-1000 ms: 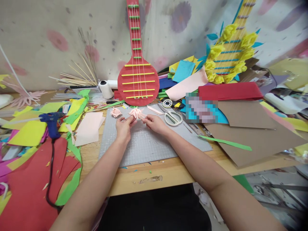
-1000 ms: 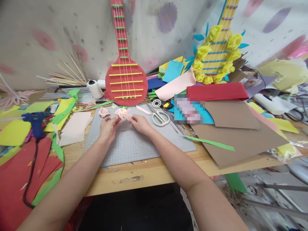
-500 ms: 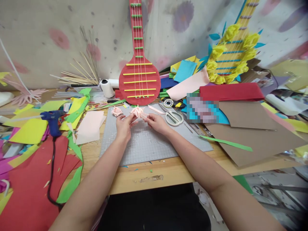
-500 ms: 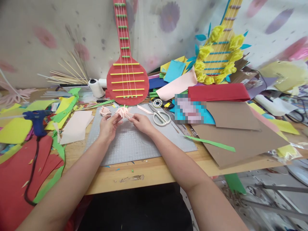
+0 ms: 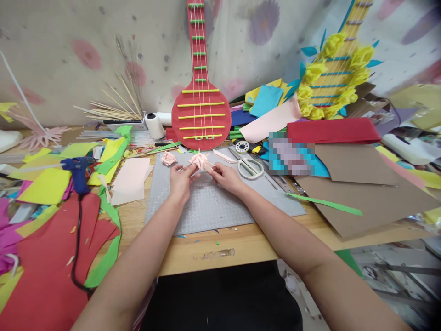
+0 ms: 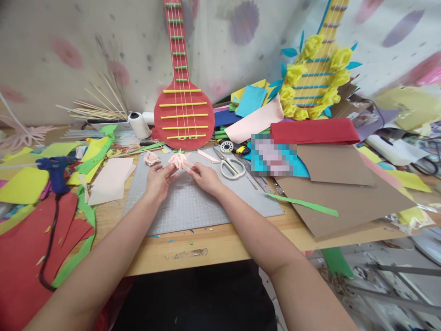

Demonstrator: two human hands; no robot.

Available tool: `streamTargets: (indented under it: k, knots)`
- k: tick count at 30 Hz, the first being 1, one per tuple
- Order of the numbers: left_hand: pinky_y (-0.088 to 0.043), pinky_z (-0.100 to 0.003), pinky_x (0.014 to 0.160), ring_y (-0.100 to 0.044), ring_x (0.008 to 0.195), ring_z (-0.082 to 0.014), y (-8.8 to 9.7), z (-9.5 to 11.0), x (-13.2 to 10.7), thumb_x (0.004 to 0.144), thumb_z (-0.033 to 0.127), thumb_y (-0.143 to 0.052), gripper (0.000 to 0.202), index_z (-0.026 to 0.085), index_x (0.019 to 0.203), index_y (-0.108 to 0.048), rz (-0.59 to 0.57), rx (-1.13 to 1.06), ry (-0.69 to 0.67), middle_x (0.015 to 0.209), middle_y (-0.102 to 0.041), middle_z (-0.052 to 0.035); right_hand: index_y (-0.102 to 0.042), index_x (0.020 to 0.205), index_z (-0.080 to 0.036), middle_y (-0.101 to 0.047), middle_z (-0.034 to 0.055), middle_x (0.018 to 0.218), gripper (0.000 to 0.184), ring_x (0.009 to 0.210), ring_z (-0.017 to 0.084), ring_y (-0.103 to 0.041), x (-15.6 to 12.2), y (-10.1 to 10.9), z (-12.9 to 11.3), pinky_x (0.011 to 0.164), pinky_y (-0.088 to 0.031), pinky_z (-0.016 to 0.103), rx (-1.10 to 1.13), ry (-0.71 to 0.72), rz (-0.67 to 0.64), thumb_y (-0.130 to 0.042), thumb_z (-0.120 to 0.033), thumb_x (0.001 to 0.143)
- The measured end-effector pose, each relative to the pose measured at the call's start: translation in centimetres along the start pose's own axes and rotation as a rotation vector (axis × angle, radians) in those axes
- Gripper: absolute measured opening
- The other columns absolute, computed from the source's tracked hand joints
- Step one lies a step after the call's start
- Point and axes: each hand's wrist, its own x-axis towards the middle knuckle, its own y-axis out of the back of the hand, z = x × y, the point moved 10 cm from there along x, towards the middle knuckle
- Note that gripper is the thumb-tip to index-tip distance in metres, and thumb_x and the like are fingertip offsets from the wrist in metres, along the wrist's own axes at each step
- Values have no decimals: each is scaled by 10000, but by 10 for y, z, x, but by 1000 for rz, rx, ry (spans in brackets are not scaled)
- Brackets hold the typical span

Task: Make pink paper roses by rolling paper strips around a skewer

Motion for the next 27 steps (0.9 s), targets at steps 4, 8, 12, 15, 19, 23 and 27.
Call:
streamTargets:
  k: [4, 8, 12, 15, 19, 23, 27]
  knots:
    - [-522, -237, 538, -659, 700, -168, 2, 1, 0, 648, 53, -655, 425, 206, 857, -318, 31, -1, -14, 767, -635, -22, -516, 779, -194, -602, -13, 657, 235, 617, 119, -516, -2, 2, -1, 592, -318, 236, -50, 6, 12, -475, -422, 817]
    - [-515, -218, 529, -655, 686, -150, 9, 13, 6, 662, 51, -629, 383, 203, 821, -315, 64, -7, -91, 741, -623, -2, -529, 768, -195, -600, -8, 666, 175, 603, 116, -493, -3, 9, 0, 584, -300, 236, -149, -7, 20, -521, -368, 791]
    - [-526, -222, 550, -653, 692, -134, 24, 34, 16, 643, 81, -646, 390, 204, 810, -316, 129, 8, -225, 788, -622, 4, -523, 765, -193, -570, -10, 665, 125, 600, 116, -466, -2, 19, 0, 574, -283, 239, -216, 13, 12, -533, -318, 764]
    - [-525, -217, 536, -647, 683, -125, 31, 44, 19, 621, 96, -656, 402, 208, 802, -315, 151, 37, -305, 777, -601, 19, -499, 716, -186, -519, -20, 632, 166, 588, 108, -437, -1, 31, 0, 569, -287, 235, -141, 0, 95, -539, -344, 745]
    - [-521, -208, 523, -636, 674, -120, 19, 38, 16, 574, 118, -689, 431, 211, 809, -340, 50, 120, -305, 735, -584, 35, -509, 715, -183, -424, -51, 546, 270, 518, 88, -371, -2, 34, 0, 534, -280, 228, 30, -40, 167, -532, -452, 737]
    - [-515, -219, 497, -629, 628, -130, 0, 19, 11, 548, 121, -707, 447, 206, 817, -360, -69, 200, -216, 700, -593, 30, -562, 796, -187, -415, -62, 522, 311, 489, 82, -364, -3, 15, -1, 508, -268, 220, 71, -55, 82, -535, -488, 722]
    - [-532, -264, 521, -650, 694, -167, -13, 8, 8, 581, 129, -695, 430, 196, 856, -370, -170, 181, -135, 792, -639, -30, -533, 669, -177, -469, -37, 557, 274, 521, 87, -392, -2, 15, 4, 525, -287, 223, 60, -71, 131, -523, -445, 724]
